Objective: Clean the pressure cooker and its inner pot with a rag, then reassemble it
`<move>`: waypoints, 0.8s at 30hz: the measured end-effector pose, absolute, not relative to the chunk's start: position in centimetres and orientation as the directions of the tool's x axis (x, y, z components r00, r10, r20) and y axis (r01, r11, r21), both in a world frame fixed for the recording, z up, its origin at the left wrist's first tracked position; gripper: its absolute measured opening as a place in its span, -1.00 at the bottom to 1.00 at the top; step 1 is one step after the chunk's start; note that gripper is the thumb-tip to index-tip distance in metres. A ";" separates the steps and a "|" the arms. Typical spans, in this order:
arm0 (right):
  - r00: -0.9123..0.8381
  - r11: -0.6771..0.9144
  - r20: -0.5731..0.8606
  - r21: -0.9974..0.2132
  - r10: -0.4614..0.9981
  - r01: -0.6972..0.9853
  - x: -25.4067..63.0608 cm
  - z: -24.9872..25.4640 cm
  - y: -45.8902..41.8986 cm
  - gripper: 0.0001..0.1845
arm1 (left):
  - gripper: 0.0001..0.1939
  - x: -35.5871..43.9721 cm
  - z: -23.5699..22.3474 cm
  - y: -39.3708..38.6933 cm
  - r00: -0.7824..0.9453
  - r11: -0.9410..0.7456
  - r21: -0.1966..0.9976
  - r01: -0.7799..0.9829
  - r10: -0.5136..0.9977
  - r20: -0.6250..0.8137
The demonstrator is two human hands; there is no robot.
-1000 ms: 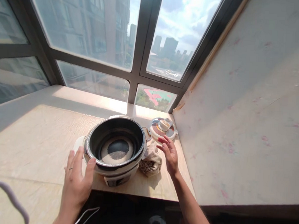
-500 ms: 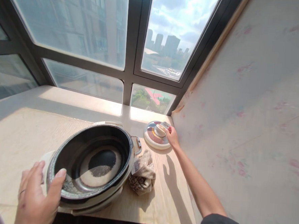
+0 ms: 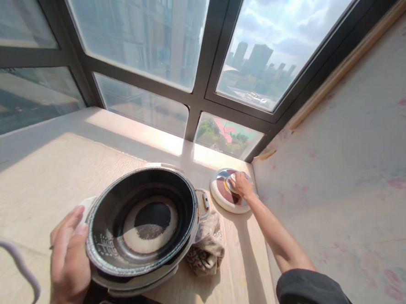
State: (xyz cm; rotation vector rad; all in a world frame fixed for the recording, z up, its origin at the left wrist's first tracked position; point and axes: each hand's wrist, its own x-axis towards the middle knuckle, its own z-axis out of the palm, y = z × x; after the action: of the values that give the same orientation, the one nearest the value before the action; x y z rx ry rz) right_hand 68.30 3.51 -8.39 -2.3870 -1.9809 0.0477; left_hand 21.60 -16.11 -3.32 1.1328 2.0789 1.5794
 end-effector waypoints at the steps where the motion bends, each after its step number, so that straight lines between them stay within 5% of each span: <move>1: 0.196 -0.195 0.013 -0.059 0.980 0.979 68.3 -7.9 3.3 -0.58 | -0.48 21.6 -3.2 -16.1 -0.647 0.062 0.919 0.389 0.729 0.225; 8: 0.298 -0.260 0.203 -0.192 0.933 0.946 68.1 -0.4 1.7 -0.51 | -0.32 20.9 -3.5 -16.0 -0.551 -0.055 0.916 0.397 0.784 0.286; 13: 0.253 -0.029 0.461 -0.438 0.850 0.898 65.7 7.6 -0.3 -0.47 | -0.43 19.6 -3.9 -15.0 -0.580 -0.119 0.924 0.364 0.747 0.325; 16: 0.210 0.080 0.471 -0.524 0.857 0.848 61.9 12.0 -2.6 -0.41 | -0.43 18.7 -3.7 -13.3 -0.639 -0.083 0.970 0.227 0.740 0.213; 20: 0.039 0.179 0.493 -0.388 0.869 0.904 54.5 16.1 -6.2 -0.48 | -0.37 17.9 -3.6 -10.6 -0.670 -0.086 0.994 0.072 0.733 0.112; 24: -0.170 0.277 0.421 -0.210 0.891 0.938 47.0 17.0 -8.7 -0.61 | -0.52 17.5 -4.7 -9.4 -0.563 -0.116 0.993 -0.032 0.823 0.078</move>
State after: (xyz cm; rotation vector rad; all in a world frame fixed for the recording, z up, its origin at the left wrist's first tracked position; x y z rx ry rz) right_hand 47.04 -8.66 16.99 -1.6423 -2.0917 -0.1341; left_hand 17.47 -9.41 -4.75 0.8917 1.5296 1.7476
